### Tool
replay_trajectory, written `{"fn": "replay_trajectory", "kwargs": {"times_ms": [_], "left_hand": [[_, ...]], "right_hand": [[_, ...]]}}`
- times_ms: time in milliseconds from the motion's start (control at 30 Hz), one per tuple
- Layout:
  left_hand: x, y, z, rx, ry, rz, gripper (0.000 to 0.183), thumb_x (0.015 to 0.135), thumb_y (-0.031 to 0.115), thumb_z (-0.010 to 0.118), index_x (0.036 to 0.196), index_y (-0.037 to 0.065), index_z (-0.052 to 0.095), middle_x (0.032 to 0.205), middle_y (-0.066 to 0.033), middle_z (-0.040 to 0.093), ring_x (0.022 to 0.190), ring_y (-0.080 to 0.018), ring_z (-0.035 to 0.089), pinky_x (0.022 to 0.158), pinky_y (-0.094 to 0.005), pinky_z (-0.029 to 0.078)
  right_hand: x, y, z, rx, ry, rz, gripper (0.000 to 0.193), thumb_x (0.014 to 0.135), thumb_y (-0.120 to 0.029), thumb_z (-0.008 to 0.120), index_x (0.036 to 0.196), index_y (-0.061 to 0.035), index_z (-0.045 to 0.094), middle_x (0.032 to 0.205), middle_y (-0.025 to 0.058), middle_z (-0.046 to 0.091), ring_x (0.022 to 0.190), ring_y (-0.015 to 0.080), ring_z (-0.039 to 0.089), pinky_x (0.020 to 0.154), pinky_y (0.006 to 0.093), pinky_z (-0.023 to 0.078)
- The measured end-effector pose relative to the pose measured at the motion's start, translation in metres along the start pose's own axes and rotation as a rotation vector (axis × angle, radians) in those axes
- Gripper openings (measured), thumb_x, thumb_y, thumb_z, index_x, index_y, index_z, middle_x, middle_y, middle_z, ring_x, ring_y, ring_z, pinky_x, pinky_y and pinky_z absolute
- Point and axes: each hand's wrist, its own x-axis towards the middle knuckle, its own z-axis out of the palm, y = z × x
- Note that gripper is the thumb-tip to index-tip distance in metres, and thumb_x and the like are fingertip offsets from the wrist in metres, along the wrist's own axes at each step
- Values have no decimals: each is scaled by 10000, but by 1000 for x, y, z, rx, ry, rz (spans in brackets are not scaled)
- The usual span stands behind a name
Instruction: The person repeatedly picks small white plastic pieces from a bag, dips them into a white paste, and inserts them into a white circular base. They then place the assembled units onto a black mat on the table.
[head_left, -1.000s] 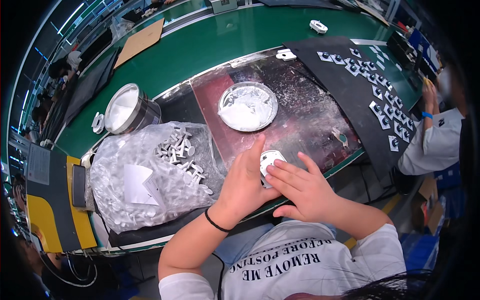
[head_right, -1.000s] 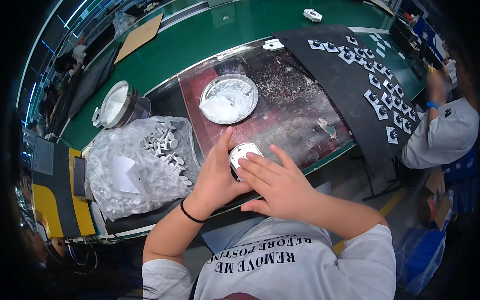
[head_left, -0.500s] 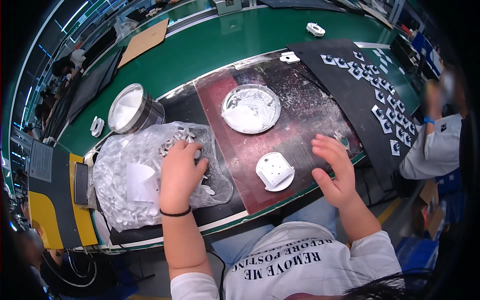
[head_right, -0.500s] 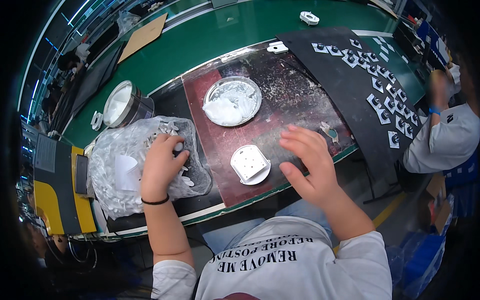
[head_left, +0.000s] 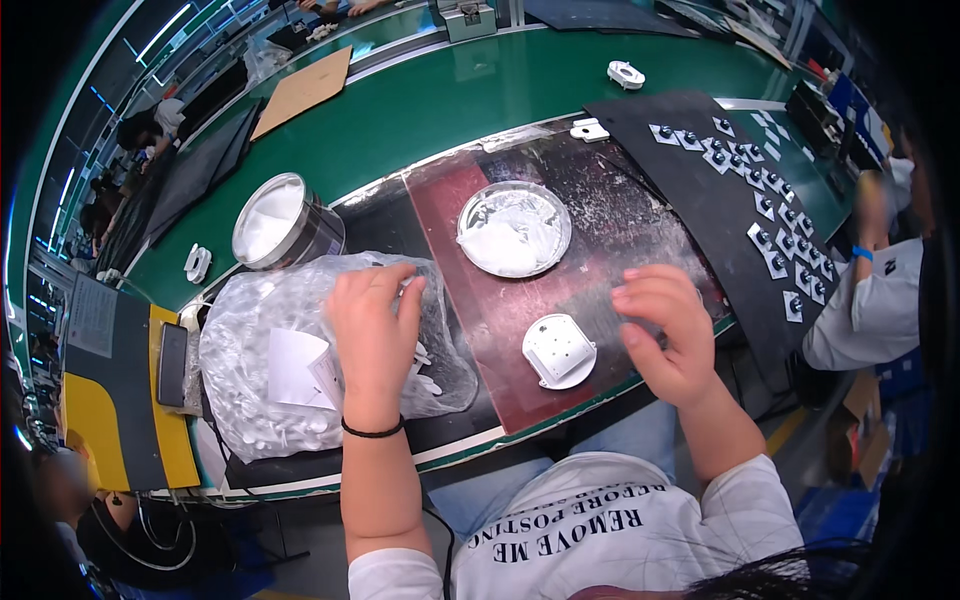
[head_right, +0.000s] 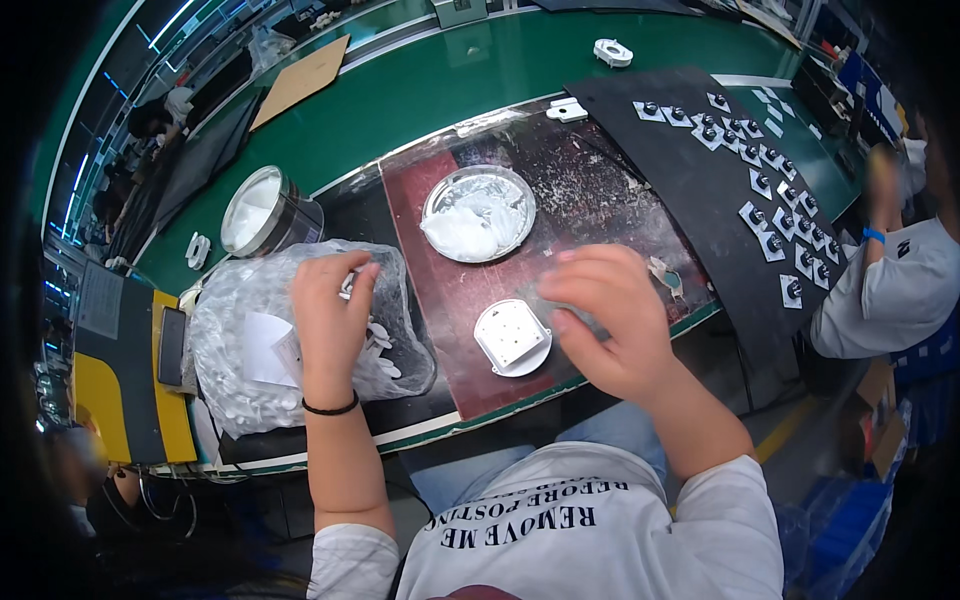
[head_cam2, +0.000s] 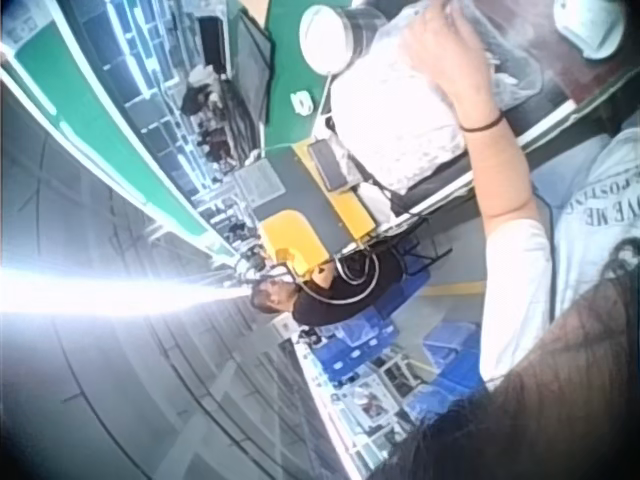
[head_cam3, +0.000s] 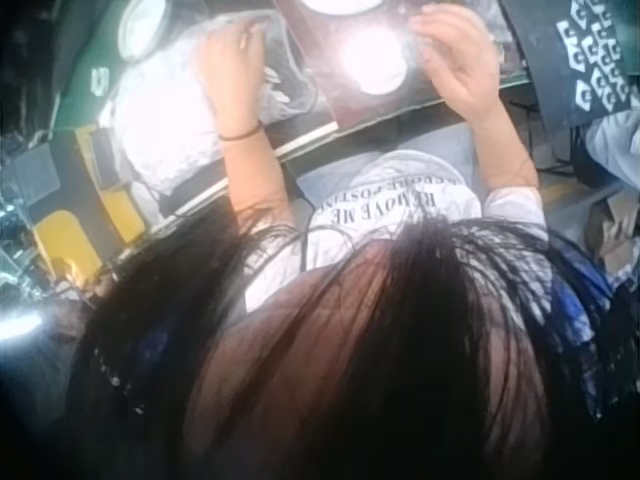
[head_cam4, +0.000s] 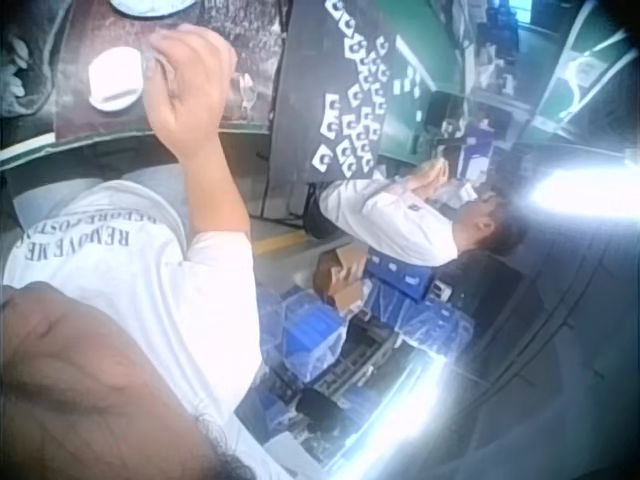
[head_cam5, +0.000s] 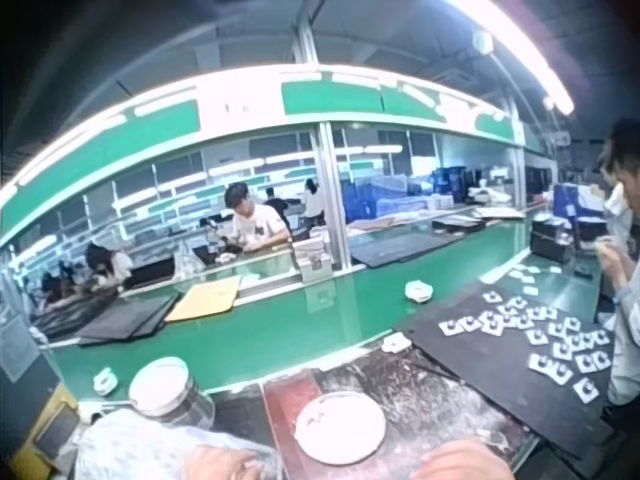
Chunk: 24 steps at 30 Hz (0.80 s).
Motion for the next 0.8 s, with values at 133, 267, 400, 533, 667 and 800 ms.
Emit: {"fn": "replay_trajectory", "kwargs": {"times_ms": [133, 267, 400, 533, 667, 800], "left_hand": [[-8, 15, 8, -985, -77, -348, 144, 810, 88, 687, 922, 35, 613, 851, -41, 611, 824, -128, 575, 693, -284, 467], [-19, 48, 17, -1666, -269, -362, 200, 857, 12, 634, 1022, 24, 522, 948, -47, 585, 905, -99, 569, 757, -231, 505], [-23, 48, 22, -1748, -272, -395, 207, 858, -8, 622, 1027, 15, 505, 1011, -66, 559, 941, -126, 571, 809, -254, 510], [-25, 47, 25, -1748, -313, -425, 334, 830, -21, 647, 1108, 24, 469, 1078, -77, 528, 994, -144, 549, 863, -271, 484], [-21, 50, 29, -1675, -213, -451, 490, 791, -31, 678, 1204, 32, 420, 1141, -81, 492, 1046, -160, 522, 934, -300, 439], [-20, 46, 30, -1575, -225, -460, 533, 773, -37, 684, 1228, 32, 416, 1166, -74, 472, 1075, -167, 509, 963, -314, 418]], "right_hand": [[21, 0, 28, 34, -142, 13, 256, 750, -123, 688, 995, -73, 636, 1002, 61, 650, 968, 261, 595, 841, 379, 432], [33, 1, 49, 88, -227, 44, 235, 757, -172, 702, 964, -81, 640, 934, 63, 648, 883, 243, 607, 785, 365, 455], [35, 4, 52, 116, -227, -3, 176, 753, -120, 695, 910, -70, 636, 880, 62, 644, 824, 242, 609, 750, 368, 468], [36, 5, 51, 123, -234, -5, 165, 743, -75, 688, 897, -54, 631, 871, 64, 629, 826, 264, 598, 758, 380, 466], [45, 32, 57, -75, -135, 24, 154, 750, -58, 667, 901, -53, 634, 887, 58, 609, 878, 279, 567, 786, 391, 446], [52, 86, 57, -322, -161, 84, 128, 765, -98, 657, 887, -61, 646, 893, 63, 607, 925, 262, 544, 835, 384, 400]]}}
